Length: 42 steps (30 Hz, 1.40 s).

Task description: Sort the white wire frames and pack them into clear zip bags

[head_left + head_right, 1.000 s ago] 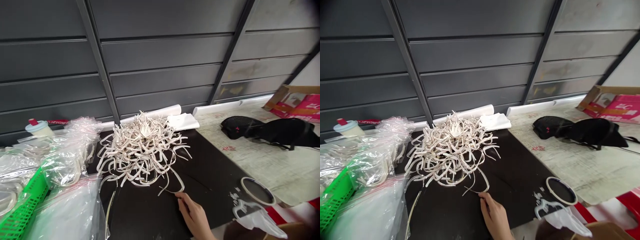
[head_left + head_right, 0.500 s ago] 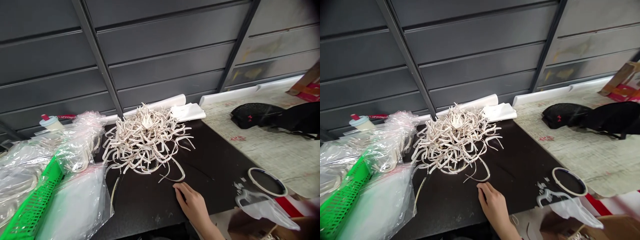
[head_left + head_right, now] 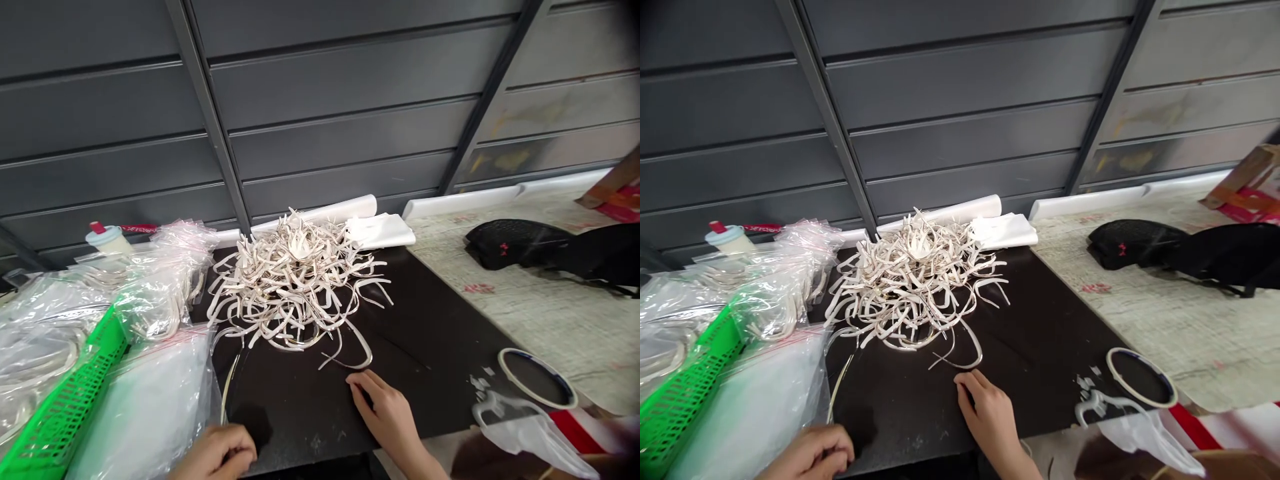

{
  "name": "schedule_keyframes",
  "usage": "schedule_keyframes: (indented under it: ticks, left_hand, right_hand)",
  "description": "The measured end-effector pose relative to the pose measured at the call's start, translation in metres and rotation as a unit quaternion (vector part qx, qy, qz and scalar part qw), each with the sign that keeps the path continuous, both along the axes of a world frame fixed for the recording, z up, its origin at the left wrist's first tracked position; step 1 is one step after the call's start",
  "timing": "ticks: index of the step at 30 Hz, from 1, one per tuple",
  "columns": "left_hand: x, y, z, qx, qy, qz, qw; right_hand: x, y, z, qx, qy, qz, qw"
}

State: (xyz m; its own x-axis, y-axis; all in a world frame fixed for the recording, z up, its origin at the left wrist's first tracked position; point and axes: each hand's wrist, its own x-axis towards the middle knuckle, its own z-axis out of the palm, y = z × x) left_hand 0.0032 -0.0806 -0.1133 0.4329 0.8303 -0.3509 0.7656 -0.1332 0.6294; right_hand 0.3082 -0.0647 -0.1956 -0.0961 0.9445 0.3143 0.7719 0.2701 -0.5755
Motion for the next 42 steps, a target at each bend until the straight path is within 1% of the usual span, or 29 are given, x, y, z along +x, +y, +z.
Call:
schedule_keyframes:
  ticks: [2, 5, 8, 10, 12, 15, 18, 20, 24, 26, 28, 30, 32, 34, 35, 36, 37, 39, 40, 42]
  left_hand:
    - [0.002, 0.01, -0.01, 0.054, 0.004, 0.025, 0.998]
    - [0.005, 0.016, -0.032, 0.124, -0.002, 0.072, 0.99]
    - [0.008, 0.011, -0.053, 0.176, -0.015, 0.119, 0.977]
    - [0.009, 0.006, -0.063, 0.211, -0.019, 0.146, 0.966]
    - [0.01, 0.002, -0.069, 0.237, -0.022, 0.156, 0.959]
    - [0.01, -0.001, -0.073, 0.271, -0.028, 0.146, 0.951]
    - [0.01, -0.001, -0.075, 0.307, -0.031, 0.141, 0.941]
    - [0.01, -0.001, -0.075, 0.318, -0.03, 0.14, 0.937]
    - [0.009, 0.0, -0.074, 0.321, -0.039, 0.134, 0.937]
    - [0.008, 0.001, -0.073, 0.32, -0.049, 0.128, 0.937]
    - [0.006, 0.001, -0.074, 0.321, -0.061, 0.118, 0.938]
    - [0.005, 0.0, -0.076, 0.329, -0.072, 0.11, 0.935]
    - [0.004, -0.003, -0.077, 0.359, -0.085, 0.101, 0.924]
    - [0.004, -0.005, -0.072, 0.394, -0.107, 0.086, 0.909]
    - [0.004, -0.005, -0.065, 0.403, -0.121, 0.08, 0.904]
    - [0.003, -0.003, -0.057, 0.402, -0.134, 0.079, 0.902]
    - [0.003, 0.001, -0.046, 0.391, -0.145, 0.086, 0.905]
    - [0.002, 0.016, -0.018, 0.357, -0.151, 0.123, 0.914]
    - [0.002, 0.027, -0.003, 0.346, -0.149, 0.144, 0.915]
    - [0.002, 0.055, 0.025, 0.341, -0.141, 0.16, 0.915]
  right_hand:
    - [0.003, 0.003, 0.011, -0.026, 0.019, 0.037, 0.999]
    - [0.007, 0.021, 0.04, -0.032, 0.032, 0.105, 0.993]
    - [0.004, 0.058, 0.071, 0.014, 0.0, 0.164, 0.986]
    - [-0.006, 0.089, 0.086, 0.049, -0.055, 0.199, 0.977]
    - [-0.023, 0.119, 0.094, 0.053, -0.146, 0.215, 0.964]
    - [-0.049, 0.15, 0.097, 0.03, -0.284, 0.248, 0.926]
    - [-0.065, 0.161, 0.098, -0.005, -0.354, 0.281, 0.892]
    - [-0.067, 0.161, 0.1, -0.013, -0.363, 0.287, 0.886]
    - [-0.06, 0.162, 0.115, -0.027, -0.347, 0.315, 0.883]
    - [-0.057, 0.163, 0.125, -0.056, -0.306, 0.332, 0.891]
    - [-0.057, 0.165, 0.132, -0.115, -0.228, 0.343, 0.904]
    - [-0.06, 0.165, 0.135, -0.184, -0.126, 0.343, 0.912]
    - [-0.066, 0.164, 0.134, -0.214, -0.026, 0.318, 0.923]
    - [-0.074, 0.161, 0.131, -0.204, 0.072, 0.277, 0.936]
    - [-0.08, 0.158, 0.13, -0.198, 0.122, 0.258, 0.938]
    - [-0.085, 0.156, 0.129, -0.198, 0.173, 0.246, 0.933]
    - [-0.092, 0.153, 0.129, -0.205, 0.225, 0.243, 0.921]
    - [-0.107, 0.148, 0.131, -0.231, 0.315, 0.258, 0.884]
    - [-0.115, 0.146, 0.132, -0.242, 0.349, 0.272, 0.863]
    - [-0.131, 0.143, 0.134, -0.258, 0.39, 0.305, 0.83]
